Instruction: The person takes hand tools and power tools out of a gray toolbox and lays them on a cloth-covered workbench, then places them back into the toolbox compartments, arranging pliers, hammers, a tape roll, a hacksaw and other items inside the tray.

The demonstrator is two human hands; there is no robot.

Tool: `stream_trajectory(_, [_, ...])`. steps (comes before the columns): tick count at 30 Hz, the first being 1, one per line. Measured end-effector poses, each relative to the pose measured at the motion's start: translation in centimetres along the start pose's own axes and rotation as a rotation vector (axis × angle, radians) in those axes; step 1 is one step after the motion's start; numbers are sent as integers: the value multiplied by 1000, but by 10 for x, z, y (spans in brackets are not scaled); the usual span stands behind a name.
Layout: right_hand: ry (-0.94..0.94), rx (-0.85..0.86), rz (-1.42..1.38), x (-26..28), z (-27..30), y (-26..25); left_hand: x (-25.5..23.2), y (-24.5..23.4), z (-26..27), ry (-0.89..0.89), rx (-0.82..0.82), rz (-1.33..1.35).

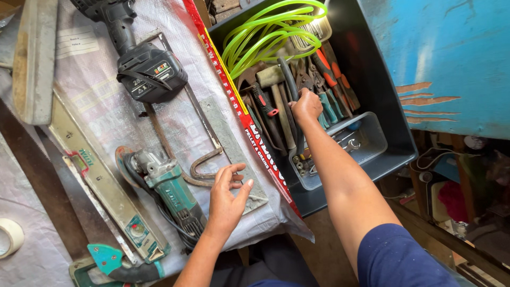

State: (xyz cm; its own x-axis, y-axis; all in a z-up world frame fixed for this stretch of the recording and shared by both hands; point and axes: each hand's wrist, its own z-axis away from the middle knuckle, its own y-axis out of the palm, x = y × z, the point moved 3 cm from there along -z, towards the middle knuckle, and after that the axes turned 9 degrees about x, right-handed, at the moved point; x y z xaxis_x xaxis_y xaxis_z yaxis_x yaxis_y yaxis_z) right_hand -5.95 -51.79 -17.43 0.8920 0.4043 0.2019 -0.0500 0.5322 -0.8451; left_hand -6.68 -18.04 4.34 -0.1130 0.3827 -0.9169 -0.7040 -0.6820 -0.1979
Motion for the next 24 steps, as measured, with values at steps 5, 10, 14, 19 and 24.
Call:
stream_trajectory(5, [-20, -52, 29, 1, -18, 9, 1, 6, -3, -6, 17, 2])
stream_trajectory(10, [-50, -125, 57, -1, -39, 9, 5, 13, -6, -12, 27, 12])
stream_trajectory(14, [-53, -123, 84, -7, -49, 16, 8, 16, -7, -30, 35, 3])
stream_trajectory(19, [-50, -97, 34, -14, -48, 41, 10, 18, -12, -31, 34, -7])
stream_trajectory(24, [-101, -117, 129, -14, -48, 61, 9, 17, -15, -46, 47, -5])
